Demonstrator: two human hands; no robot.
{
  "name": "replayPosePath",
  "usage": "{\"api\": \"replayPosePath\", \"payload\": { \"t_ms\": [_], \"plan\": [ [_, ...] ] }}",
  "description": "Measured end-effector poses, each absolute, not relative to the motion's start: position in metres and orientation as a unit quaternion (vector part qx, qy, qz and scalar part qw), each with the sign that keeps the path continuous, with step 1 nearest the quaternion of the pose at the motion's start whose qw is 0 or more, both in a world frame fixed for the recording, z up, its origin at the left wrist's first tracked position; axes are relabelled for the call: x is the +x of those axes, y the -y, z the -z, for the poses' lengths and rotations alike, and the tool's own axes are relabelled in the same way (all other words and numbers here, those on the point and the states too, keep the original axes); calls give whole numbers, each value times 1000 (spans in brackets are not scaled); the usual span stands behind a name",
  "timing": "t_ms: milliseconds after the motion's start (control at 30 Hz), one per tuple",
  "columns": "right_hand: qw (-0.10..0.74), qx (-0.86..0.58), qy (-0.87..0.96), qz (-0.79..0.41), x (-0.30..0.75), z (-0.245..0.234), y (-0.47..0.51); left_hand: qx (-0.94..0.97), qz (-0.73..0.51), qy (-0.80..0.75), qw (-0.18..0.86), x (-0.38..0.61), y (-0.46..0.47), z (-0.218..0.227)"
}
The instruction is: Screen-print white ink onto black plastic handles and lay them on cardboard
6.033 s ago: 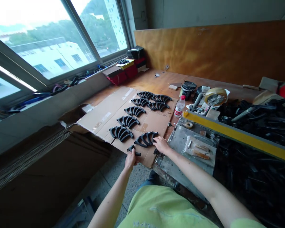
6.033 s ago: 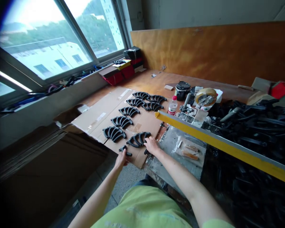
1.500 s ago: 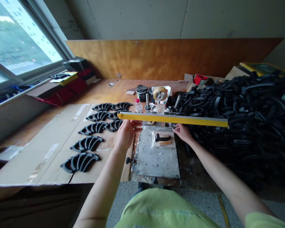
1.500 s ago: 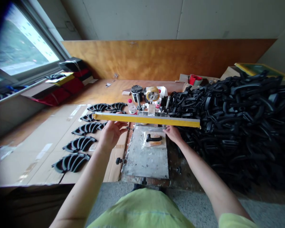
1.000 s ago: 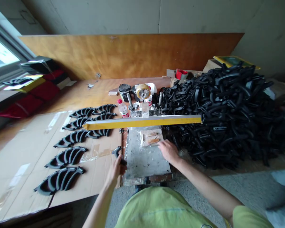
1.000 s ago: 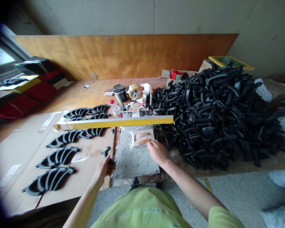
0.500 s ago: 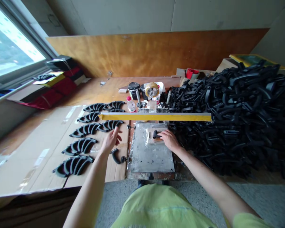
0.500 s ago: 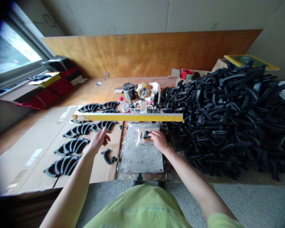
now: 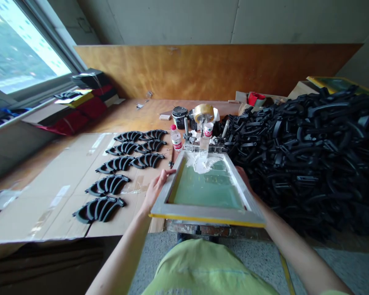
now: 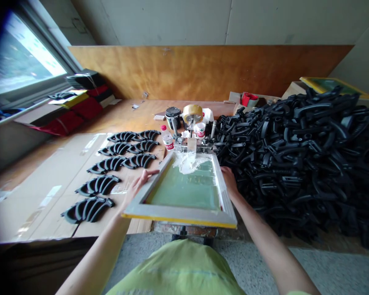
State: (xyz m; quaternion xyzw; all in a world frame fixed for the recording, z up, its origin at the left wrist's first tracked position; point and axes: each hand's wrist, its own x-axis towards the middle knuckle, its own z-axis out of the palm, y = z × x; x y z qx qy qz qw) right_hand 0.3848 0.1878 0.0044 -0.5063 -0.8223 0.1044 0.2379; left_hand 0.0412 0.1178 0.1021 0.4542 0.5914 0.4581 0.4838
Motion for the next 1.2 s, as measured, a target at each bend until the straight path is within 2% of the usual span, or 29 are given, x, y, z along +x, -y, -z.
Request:
{"api": "replayPosePath", "payload": {
  "t_ms": [100,167,233,333,433,567,733,900,1033,1100,1200],
  "plan": [
    [311,-575,756,-29,383,-30,-214,420,-407,-614,530,39,-99,-54],
    [321,-553,769,0,357,-48,-236,406,-408,-617,537,41,-94,-24],
    [269,-503,822,3,323,-59,-257,402,-411,-629,523,44,-94,-2],
    [143,-484,863,-20,283,-59,-273,399,-407,-644,510,46,-96,14],
    [85,-480,872,-41,273,-47,-263,401,-405,-641,514,43,-96,20],
    [83,-378,921,-47,288,-39,-219,409,-402,-638,514,39,-96,29],
    [87,-247,961,-90,303,-51,-200,421,-400,-629,517,38,-95,33],
    [161,-337,926,-63,297,-39,-207,410,-411,-624,524,40,-94,23],
    [186,-297,935,-61,306,-21,-185,404,-408,-619,536,41,-93,18],
    [186,-282,938,-79,310,-23,-183,398,-406,-620,540,41,-93,16],
    [194,-336,917,-94,303,-40,-208,393,-405,-619,546,40,-93,3]
  ]
}}
